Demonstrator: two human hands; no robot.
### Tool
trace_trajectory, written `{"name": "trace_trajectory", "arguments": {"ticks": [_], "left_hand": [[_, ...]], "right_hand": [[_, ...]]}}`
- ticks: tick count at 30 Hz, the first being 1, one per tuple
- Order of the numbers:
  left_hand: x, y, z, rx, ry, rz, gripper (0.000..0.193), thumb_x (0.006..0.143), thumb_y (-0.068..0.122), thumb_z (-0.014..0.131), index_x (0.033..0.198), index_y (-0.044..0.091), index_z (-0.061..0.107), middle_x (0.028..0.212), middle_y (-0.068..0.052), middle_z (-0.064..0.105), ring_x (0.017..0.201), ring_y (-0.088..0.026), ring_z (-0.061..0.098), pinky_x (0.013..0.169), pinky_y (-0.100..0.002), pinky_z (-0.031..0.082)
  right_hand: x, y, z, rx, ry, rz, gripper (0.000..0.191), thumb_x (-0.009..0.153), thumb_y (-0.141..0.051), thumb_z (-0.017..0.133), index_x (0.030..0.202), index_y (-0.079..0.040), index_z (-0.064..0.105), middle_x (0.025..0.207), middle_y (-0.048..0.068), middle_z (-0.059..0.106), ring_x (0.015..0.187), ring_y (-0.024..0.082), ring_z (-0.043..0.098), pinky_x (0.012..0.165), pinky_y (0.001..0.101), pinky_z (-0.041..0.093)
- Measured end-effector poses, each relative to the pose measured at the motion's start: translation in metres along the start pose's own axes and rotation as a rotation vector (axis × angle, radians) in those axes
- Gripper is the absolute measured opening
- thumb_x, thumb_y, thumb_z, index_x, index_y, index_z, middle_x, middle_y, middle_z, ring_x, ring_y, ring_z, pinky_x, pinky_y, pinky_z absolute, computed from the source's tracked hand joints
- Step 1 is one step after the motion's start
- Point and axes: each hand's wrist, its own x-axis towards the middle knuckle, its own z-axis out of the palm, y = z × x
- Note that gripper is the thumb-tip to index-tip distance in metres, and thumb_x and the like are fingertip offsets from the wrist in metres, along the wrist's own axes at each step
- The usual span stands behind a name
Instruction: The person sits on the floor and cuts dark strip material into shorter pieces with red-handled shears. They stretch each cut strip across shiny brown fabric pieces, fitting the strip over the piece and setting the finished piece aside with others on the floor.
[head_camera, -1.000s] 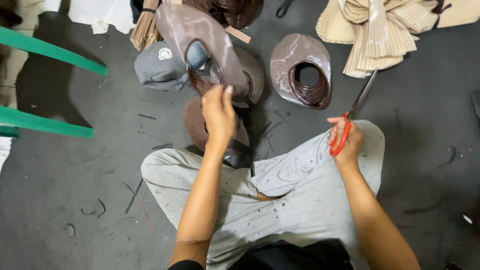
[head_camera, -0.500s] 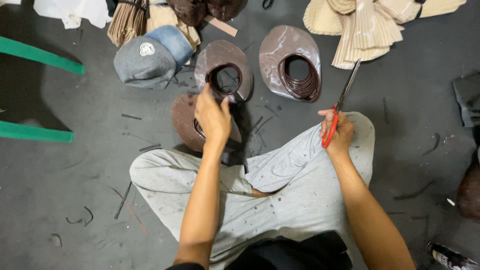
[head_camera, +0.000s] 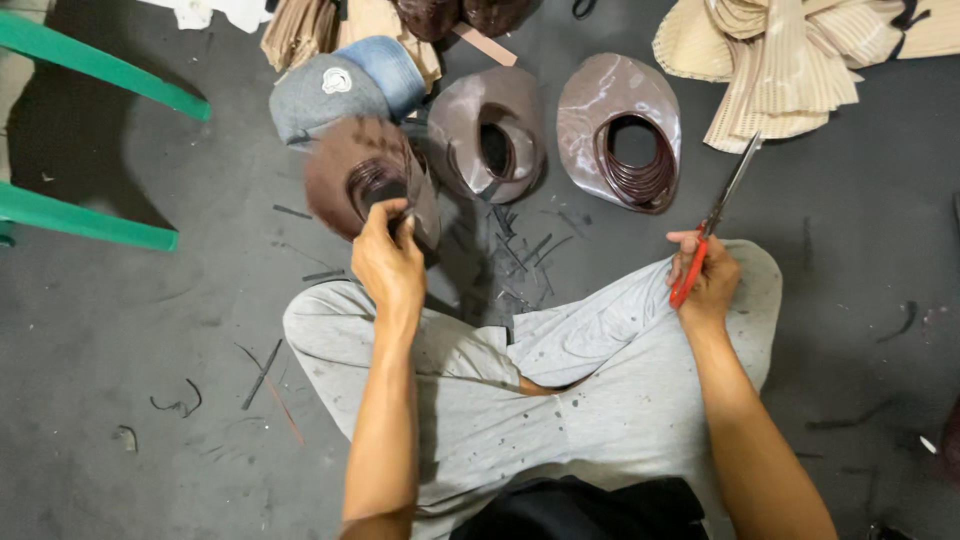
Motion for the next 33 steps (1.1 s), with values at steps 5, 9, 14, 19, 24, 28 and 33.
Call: {"name": "trace_trajectory", "arguments": {"ticks": [5,9,14,19,24,28,33], "left_hand": [[0.035,-0.056,0.026,-0.176,-0.180,-0.237,0.026,0.081,0.009,0.083,0.103,0.001,0.071,0.084,-0.008,0.072,0.076,-0.020,0.065,0.070,-0.033,0.052],[0.037,-0.096,0.056,-0.460,-0.203,-0.481,0.013,0.090,0.009,0.078,0.098,-0.002,0.074,0.084,0.001,0.068,0.077,-0.008,0.054,0.070,-0.027,0.047],[0.030,-0.101,0.051,-1.192,-0.154,-0.521,0.024,0.109,0.015,0.075,0.098,0.002,0.058,0.091,-0.001,0.057,0.090,-0.014,0.055,0.082,-0.035,0.045],[0.039,-0.083,0.003,-1.890,-0.225,-0.535,0.035,0.096,0.016,0.064,0.126,-0.004,0.063,0.125,-0.015,0.069,0.118,-0.029,0.064,0.108,-0.045,0.050],[0.040,-0.054,-0.036,-2.150,-0.258,-0.364,0.065,0.075,0.008,0.060,0.137,-0.010,0.056,0.145,-0.020,0.059,0.140,-0.034,0.052,0.121,-0.046,0.043],[0.033,-0.033,-0.054,-2.102,-0.302,-0.318,0.063,0.074,0.008,0.060,0.134,-0.009,0.056,0.141,-0.022,0.058,0.137,-0.035,0.055,0.119,-0.049,0.044],[-0.003,0.008,-0.085,-1.567,-0.424,-0.234,0.052,0.080,0.010,0.061,0.128,-0.010,0.063,0.131,-0.023,0.068,0.125,-0.034,0.064,0.114,-0.045,0.048]], "right_hand": [[-0.002,-0.006,0.004,-0.053,-0.011,-0.019,0.037,0.109,-0.037,0.063,0.105,-0.001,0.068,0.066,-0.003,0.051,0.055,0.007,0.050,0.052,0.0246,0.040],[-0.003,-0.011,0.007,-0.161,-0.005,-0.063,0.037,0.112,-0.036,0.059,0.107,0.000,0.069,0.067,-0.003,0.052,0.058,0.007,0.052,0.053,0.0243,0.040],[-0.004,-0.018,0.010,-0.125,-0.015,0.000,0.029,0.110,-0.030,0.062,0.106,-0.002,0.069,0.065,-0.004,0.050,0.055,0.005,0.047,0.051,0.0240,0.038],[-0.005,-0.031,0.021,-0.398,-0.055,-0.115,0.024,0.111,-0.024,0.065,0.106,-0.002,0.071,0.068,-0.005,0.049,0.060,0.005,0.043,0.054,0.0251,0.033],[-0.023,-0.059,0.058,-0.520,-0.095,-0.164,0.022,0.105,-0.020,0.073,0.095,-0.002,0.065,0.070,-0.006,0.053,0.064,0.003,0.047,0.056,0.0229,0.038],[-0.058,-0.092,0.119,-0.095,-0.245,0.121,0.015,0.096,-0.012,0.073,0.097,-0.008,0.059,0.084,0.005,0.074,0.054,0.003,0.052,0.047,0.0200,0.040],[-0.075,-0.144,0.179,0.122,-0.337,-0.061,0.025,0.091,-0.003,0.075,0.102,-0.007,0.053,0.120,0.015,0.074,0.058,0.003,0.053,0.052,0.0204,0.046]]}}
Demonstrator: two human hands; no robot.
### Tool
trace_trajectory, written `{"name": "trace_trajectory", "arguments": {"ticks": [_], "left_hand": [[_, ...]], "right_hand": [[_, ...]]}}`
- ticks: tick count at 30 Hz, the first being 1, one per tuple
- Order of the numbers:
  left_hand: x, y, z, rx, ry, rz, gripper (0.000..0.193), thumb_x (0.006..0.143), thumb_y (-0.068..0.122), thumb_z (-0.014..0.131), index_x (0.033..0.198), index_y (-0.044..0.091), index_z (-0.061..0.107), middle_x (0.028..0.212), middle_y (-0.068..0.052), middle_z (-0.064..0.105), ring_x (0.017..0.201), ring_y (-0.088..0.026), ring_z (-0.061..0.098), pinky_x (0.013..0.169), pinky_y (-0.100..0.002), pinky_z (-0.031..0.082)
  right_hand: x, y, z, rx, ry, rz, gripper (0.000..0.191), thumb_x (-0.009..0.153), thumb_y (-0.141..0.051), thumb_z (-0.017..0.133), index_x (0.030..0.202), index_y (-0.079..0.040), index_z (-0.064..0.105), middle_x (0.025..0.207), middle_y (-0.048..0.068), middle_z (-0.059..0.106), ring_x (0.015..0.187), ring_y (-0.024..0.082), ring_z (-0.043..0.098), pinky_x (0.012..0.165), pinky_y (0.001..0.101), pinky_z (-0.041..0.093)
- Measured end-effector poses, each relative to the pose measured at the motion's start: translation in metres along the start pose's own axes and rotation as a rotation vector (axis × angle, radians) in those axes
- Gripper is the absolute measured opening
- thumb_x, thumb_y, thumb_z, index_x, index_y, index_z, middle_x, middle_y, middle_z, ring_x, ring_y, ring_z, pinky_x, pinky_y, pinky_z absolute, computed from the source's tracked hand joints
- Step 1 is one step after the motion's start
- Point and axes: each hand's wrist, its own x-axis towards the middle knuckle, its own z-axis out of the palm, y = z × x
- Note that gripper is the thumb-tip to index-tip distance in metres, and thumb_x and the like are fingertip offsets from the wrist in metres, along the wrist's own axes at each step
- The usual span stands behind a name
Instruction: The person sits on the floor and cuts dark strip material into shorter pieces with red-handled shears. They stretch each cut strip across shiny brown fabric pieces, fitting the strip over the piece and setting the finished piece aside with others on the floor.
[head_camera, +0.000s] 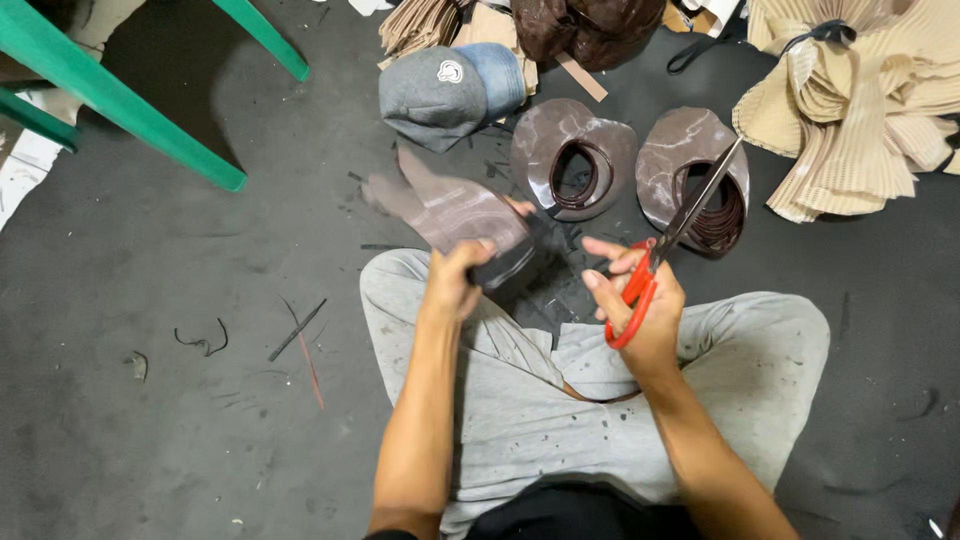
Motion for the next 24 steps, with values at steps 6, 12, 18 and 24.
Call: {"name": "trace_trajectory", "arguments": {"ticks": [6,12,18,24], "left_hand": [[-0.062,0.047,0.050,0.518,0.107,-0.034,0.044,0.087,0.008,0.066,0.130,-0.001,0.061,0.121,-0.009,0.067,0.114,-0.021,0.063,0.100,-0.035,0.050],[-0.119,0.115,0.021,0.755,0.349,-0.001,0.023,0.096,0.012,0.069,0.115,-0.002,0.069,0.106,-0.007,0.064,0.093,-0.018,0.055,0.084,-0.033,0.045],[-0.147,0.091,-0.120,1.487,0.682,-0.628,0.050,0.086,0.026,0.071,0.123,-0.006,0.061,0.116,-0.021,0.071,0.104,-0.029,0.067,0.092,-0.039,0.051],[-0.177,0.031,-0.135,2.186,0.733,-0.438,0.064,0.085,0.036,0.076,0.132,-0.005,0.058,0.121,-0.023,0.064,0.110,-0.041,0.060,0.094,-0.047,0.047]], "right_hand": [[-0.008,-0.024,0.028,0.077,-0.097,-0.047,0.035,0.087,0.006,0.079,0.102,-0.006,0.050,0.099,0.017,0.072,0.064,0.008,0.059,0.058,0.0225,0.051],[-0.016,-0.028,0.014,0.296,-0.094,0.050,0.033,0.084,0.011,0.069,0.100,-0.008,0.048,0.093,0.014,0.067,0.054,0.008,0.054,0.045,0.0220,0.042],[-0.017,-0.033,-0.024,0.423,-0.006,0.028,0.029,0.090,0.008,0.066,0.107,-0.008,0.049,0.099,0.014,0.066,0.058,0.009,0.052,0.052,0.0231,0.041],[-0.018,-0.029,-0.038,0.306,0.025,0.097,0.035,0.087,0.009,0.069,0.106,-0.011,0.047,0.096,0.012,0.066,0.059,0.009,0.054,0.051,0.0235,0.044]]}}
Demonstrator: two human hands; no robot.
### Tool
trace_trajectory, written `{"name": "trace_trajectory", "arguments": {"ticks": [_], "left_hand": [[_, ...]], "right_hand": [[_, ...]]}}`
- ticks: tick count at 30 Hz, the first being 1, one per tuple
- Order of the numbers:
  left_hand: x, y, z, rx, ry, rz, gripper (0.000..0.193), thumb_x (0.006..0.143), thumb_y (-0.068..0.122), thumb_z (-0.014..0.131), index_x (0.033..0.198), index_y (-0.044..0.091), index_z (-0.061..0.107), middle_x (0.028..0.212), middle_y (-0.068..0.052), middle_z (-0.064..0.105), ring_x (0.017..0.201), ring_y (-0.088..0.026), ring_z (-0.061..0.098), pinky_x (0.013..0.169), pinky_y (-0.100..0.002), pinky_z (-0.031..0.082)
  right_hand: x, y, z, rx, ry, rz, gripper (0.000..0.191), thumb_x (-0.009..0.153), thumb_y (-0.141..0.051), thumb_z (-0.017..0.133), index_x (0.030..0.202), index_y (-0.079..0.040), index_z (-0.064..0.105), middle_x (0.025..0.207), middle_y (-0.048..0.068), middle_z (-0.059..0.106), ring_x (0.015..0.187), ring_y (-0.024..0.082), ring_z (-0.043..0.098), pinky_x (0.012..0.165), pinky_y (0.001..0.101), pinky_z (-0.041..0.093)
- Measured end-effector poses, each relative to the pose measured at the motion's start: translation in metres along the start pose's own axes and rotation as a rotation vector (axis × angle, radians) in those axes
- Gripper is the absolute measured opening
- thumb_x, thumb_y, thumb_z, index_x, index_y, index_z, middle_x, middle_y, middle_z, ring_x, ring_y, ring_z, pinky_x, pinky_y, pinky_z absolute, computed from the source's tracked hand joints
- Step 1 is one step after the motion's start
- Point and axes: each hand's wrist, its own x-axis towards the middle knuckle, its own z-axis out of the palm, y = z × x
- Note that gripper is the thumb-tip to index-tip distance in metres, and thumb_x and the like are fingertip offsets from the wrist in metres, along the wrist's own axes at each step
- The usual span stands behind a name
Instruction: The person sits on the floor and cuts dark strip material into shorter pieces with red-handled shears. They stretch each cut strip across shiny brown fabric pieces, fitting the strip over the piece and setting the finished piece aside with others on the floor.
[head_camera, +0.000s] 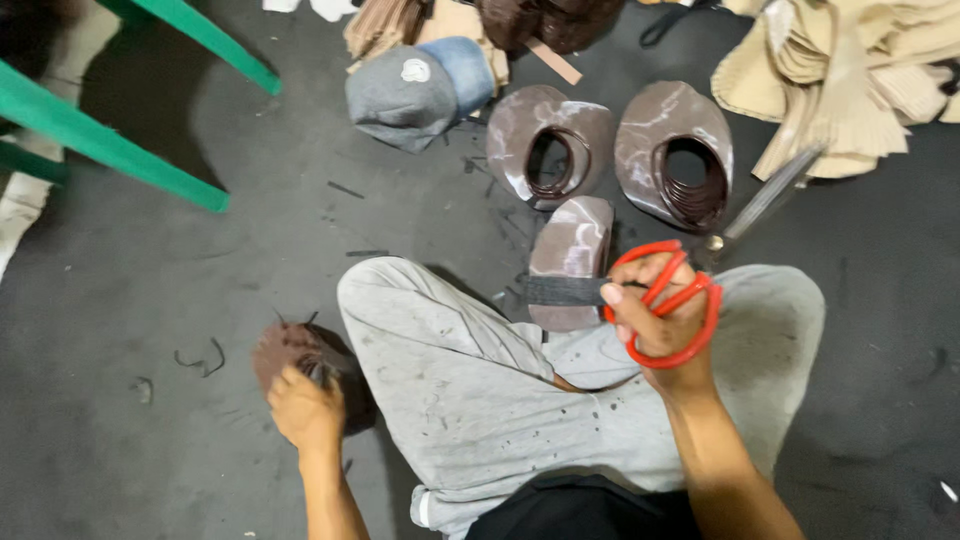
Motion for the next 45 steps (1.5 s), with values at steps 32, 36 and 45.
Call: {"name": "trace_trajectory", "arguments": {"ticks": [32,36,45], "left_hand": [[-0.045,0.246,-0.128,-2.009,-0.388,0.213,0.029,0.098,-0.004,0.066,0.125,-0.001,0.056,0.116,-0.007,0.070,0.103,-0.010,0.067,0.092,-0.025,0.055],[-0.049,0.249,-0.132,-1.917,-0.313,0.210,0.030,0.098,-0.003,0.067,0.126,-0.002,0.058,0.115,-0.007,0.069,0.102,-0.010,0.066,0.089,-0.025,0.054],[-0.032,0.244,-0.130,-2.008,-0.434,0.225,0.038,0.091,-0.004,0.069,0.126,0.002,0.055,0.115,-0.006,0.070,0.103,-0.011,0.068,0.092,-0.025,0.056]], "right_hand": [[-0.019,-0.030,-0.004,-1.484,-0.102,-0.539,0.063,0.069,-0.054,0.085,0.101,-0.003,0.066,0.086,0.013,0.068,0.074,0.033,0.064,0.063,0.0421,0.046],[-0.019,-0.024,-0.002,-1.507,-0.081,-0.538,0.060,0.069,-0.054,0.086,0.092,-0.003,0.066,0.075,0.011,0.064,0.062,0.031,0.059,0.058,0.0405,0.043],[-0.021,-0.014,-0.026,-1.313,-0.148,-0.281,0.036,0.082,-0.037,0.078,0.077,-0.007,0.059,0.068,0.005,0.065,0.053,0.028,0.058,0.053,0.0383,0.044]]}}
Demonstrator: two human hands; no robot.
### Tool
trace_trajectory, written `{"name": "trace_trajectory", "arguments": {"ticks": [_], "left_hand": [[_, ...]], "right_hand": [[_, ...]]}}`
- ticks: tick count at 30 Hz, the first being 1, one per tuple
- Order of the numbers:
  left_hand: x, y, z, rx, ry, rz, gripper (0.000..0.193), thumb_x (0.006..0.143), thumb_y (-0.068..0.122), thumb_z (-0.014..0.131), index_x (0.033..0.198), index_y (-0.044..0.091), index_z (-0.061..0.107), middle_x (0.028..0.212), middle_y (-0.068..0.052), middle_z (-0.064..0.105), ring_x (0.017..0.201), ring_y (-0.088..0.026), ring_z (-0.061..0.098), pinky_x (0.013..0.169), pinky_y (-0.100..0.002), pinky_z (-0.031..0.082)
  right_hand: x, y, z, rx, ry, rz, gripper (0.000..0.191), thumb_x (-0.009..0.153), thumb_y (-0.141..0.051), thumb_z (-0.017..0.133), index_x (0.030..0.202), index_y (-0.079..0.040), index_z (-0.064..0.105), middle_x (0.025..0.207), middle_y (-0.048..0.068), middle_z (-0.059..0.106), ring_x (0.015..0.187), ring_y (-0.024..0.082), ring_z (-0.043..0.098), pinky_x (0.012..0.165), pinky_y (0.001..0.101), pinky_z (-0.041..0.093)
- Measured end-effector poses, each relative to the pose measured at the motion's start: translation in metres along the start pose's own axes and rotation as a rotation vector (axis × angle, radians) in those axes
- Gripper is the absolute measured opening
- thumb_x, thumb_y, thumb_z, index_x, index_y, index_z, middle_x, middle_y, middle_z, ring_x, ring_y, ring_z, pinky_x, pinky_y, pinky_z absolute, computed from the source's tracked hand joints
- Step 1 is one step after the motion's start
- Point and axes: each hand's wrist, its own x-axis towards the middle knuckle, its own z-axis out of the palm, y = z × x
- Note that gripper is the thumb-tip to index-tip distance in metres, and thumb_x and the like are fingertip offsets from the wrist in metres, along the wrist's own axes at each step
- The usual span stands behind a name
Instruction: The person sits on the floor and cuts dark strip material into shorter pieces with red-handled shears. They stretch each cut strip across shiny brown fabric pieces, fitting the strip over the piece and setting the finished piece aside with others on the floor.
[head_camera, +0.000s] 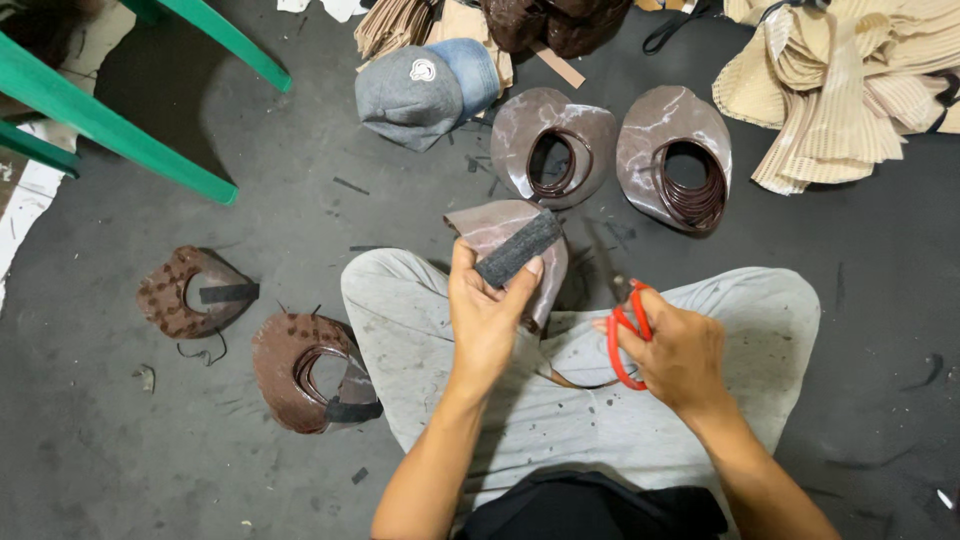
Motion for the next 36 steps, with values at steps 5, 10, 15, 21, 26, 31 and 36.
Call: {"name": "trace_trajectory", "arguments": {"ticks": [5,10,15,21,26,31,36], "left_hand": [[0.015,0.007,-0.025,-0.148,-0.130,-0.204,0.025,0.093,-0.004,0.072,0.117,-0.003,0.066,0.110,-0.008,0.073,0.098,-0.012,0.069,0.090,-0.028,0.056],[0.018,0.014,-0.038,0.060,-0.291,-0.153,0.020,0.103,0.001,0.068,0.123,-0.003,0.069,0.112,-0.003,0.072,0.099,-0.007,0.063,0.090,-0.024,0.051],[0.015,0.018,-0.031,0.122,-0.433,-0.167,0.027,0.103,0.000,0.062,0.129,-0.002,0.063,0.118,-0.002,0.070,0.108,-0.007,0.063,0.097,-0.024,0.051],[0.014,0.016,-0.023,0.233,-0.519,-0.199,0.027,0.104,-0.002,0.061,0.130,-0.004,0.062,0.118,-0.003,0.070,0.107,-0.008,0.061,0.096,-0.025,0.050],[0.013,0.018,-0.025,0.225,-0.484,-0.244,0.024,0.103,-0.002,0.061,0.126,-0.005,0.064,0.114,-0.004,0.072,0.104,-0.008,0.063,0.094,-0.026,0.052],[0.013,0.020,-0.029,0.221,-0.489,-0.241,0.022,0.102,-0.001,0.062,0.123,-0.005,0.066,0.112,-0.004,0.073,0.102,-0.008,0.063,0.093,-0.026,0.053],[0.013,0.016,-0.027,0.243,-0.490,-0.242,0.022,0.102,0.001,0.063,0.122,-0.005,0.068,0.110,-0.003,0.074,0.099,-0.007,0.063,0.090,-0.026,0.053]], "right_hand": [[-0.002,0.016,-0.020,0.265,-0.174,0.219,0.030,0.083,-0.032,0.076,0.097,-0.007,0.067,0.060,0.010,0.060,0.054,0.029,0.058,0.053,0.0381,0.047],[0.000,0.019,-0.054,-0.197,-0.131,-0.039,0.056,0.067,-0.050,0.086,0.090,-0.005,0.062,0.076,0.012,0.061,0.069,0.032,0.059,0.064,0.0421,0.045],[0.013,0.007,-0.078,-0.368,-0.036,-0.264,0.066,0.063,-0.058,0.081,0.105,-0.009,0.069,0.087,0.008,0.066,0.075,0.028,0.062,0.064,0.0393,0.045],[0.027,-0.007,-0.084,-0.455,-0.090,-0.354,0.068,0.059,-0.060,0.082,0.100,-0.007,0.071,0.082,0.007,0.066,0.072,0.026,0.062,0.064,0.0385,0.044],[0.028,-0.001,-0.079,-0.423,-0.107,-0.399,0.065,0.061,-0.060,0.081,0.097,-0.007,0.071,0.073,0.007,0.063,0.065,0.026,0.061,0.062,0.0379,0.044],[0.025,0.009,-0.072,-0.394,-0.268,-0.288,0.061,0.065,-0.065,0.083,0.088,-0.010,0.069,0.055,0.004,0.059,0.051,0.023,0.060,0.050,0.0369,0.044],[0.023,0.009,-0.075,-0.427,-0.237,-0.320,0.060,0.065,-0.063,0.084,0.087,-0.010,0.067,0.060,0.006,0.062,0.057,0.027,0.062,0.054,0.0396,0.046]]}}
